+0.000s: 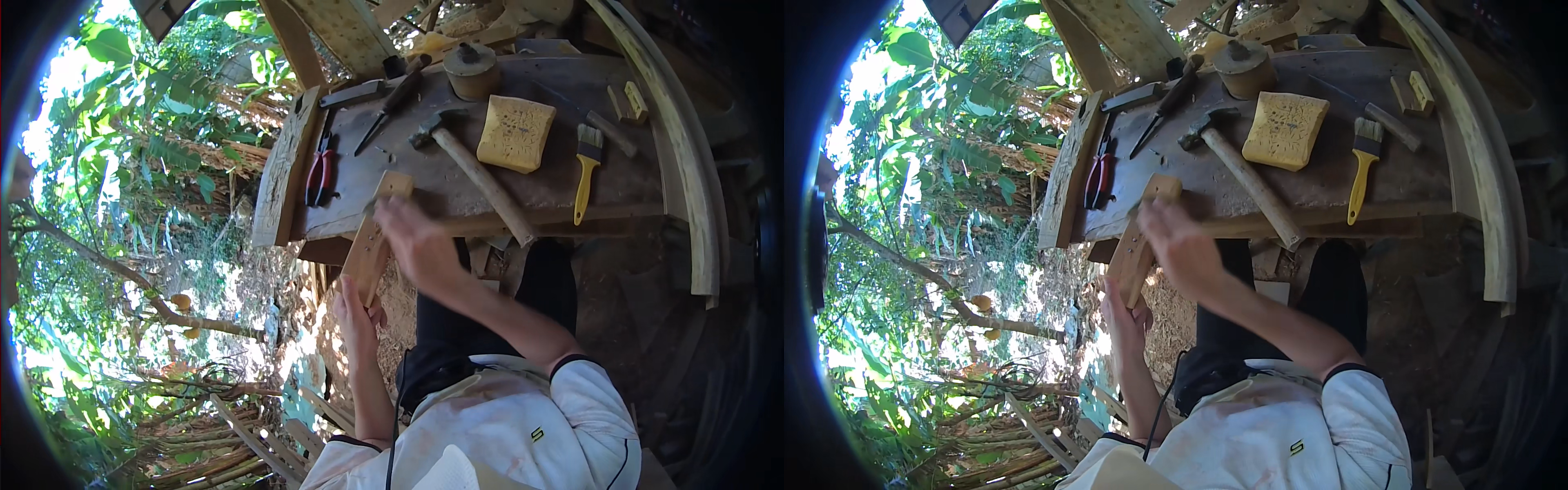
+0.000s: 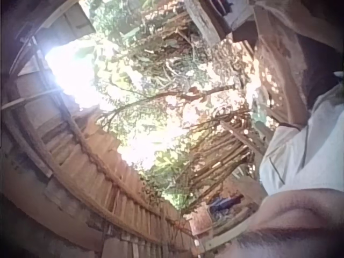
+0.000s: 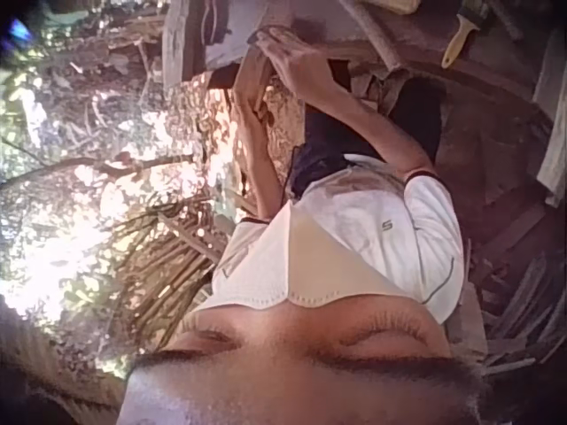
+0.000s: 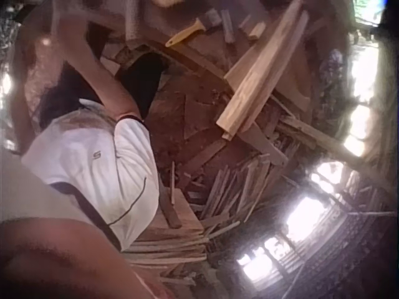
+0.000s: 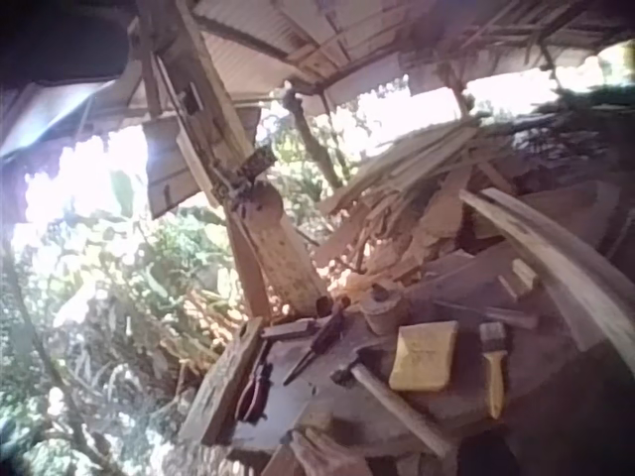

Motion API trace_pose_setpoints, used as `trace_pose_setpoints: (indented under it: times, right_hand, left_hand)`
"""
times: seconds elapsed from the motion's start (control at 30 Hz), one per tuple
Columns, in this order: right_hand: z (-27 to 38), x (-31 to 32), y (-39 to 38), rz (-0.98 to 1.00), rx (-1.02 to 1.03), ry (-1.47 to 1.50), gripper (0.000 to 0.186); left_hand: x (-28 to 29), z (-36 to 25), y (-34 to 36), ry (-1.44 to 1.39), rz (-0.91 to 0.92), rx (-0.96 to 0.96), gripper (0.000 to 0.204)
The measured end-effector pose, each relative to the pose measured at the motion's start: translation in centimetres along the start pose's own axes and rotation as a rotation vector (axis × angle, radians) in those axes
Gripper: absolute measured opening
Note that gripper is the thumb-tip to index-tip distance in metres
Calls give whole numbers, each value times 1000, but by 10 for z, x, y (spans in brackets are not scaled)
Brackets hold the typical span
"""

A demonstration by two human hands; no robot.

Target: The person smooths a rectangular wooden block with sandpaper, then uses a hammer to drive a nail into the block. Finally, the person uses a brush to sweep sawdust off the workbench and the wooden block.

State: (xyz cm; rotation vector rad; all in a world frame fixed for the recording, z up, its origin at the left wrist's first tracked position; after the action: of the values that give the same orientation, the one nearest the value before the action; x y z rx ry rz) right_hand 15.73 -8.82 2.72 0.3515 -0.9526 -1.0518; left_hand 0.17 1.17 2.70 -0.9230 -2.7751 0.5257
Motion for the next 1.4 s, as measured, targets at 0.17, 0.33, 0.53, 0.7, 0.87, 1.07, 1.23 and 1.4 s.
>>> trace_pose_setpoints:
  times: [0.17, 0.33, 0.53, 0.7, 0.87, 1.07, 1.23, 1.4]
  right_hand:
    - [5, 4, -13, 14, 148, 206, 32]
    - [21, -6, -19, 19, 222, 158, 31]
    - [14, -3, -9, 10, 156, 215, 29]
    - [-2, -7, 1, -20, 51, 125, 28]
    - [-7, -1, -5, -66, 67, 268, 29]
    - [-5, 33, -19, -67, -105, 374, 25]
    - [-3, 61, -17, -86, -218, 449, 22]
    - [15, 76, -11, -69, -196, 535, 34]
  left_hand:
    - [-1, 20, 26, -170, 170, 253, 59]
    - [-17, 36, 28, -624, 383, 490, 57]
    - [-23, 26, 33, -679, 499, 457, 58]
    - [-33, 34, 41, -291, 245, 85, 44]
    - [-34, 51, 57, -100, 72, -206, 23]
    - [-27, 37, 53, -51, -275, -791, 36]
    - [-29, 9, 60, -83, -509, -909, 76]
    - [-53, -50, 85, -148, -191, -1169, 58]
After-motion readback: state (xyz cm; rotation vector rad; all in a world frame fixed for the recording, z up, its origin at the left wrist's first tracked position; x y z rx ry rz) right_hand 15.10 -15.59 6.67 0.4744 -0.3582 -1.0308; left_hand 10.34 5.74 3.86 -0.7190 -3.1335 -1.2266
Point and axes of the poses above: each hand's wrist, its own y-axis towards the middle knuckle, its own x-axis out of the back of the hand, z = x × y, the point moved 3 cm from there along y, towards the middle knuckle, and after that the axes turned 8 degrees about x, right-handed, at the moved point
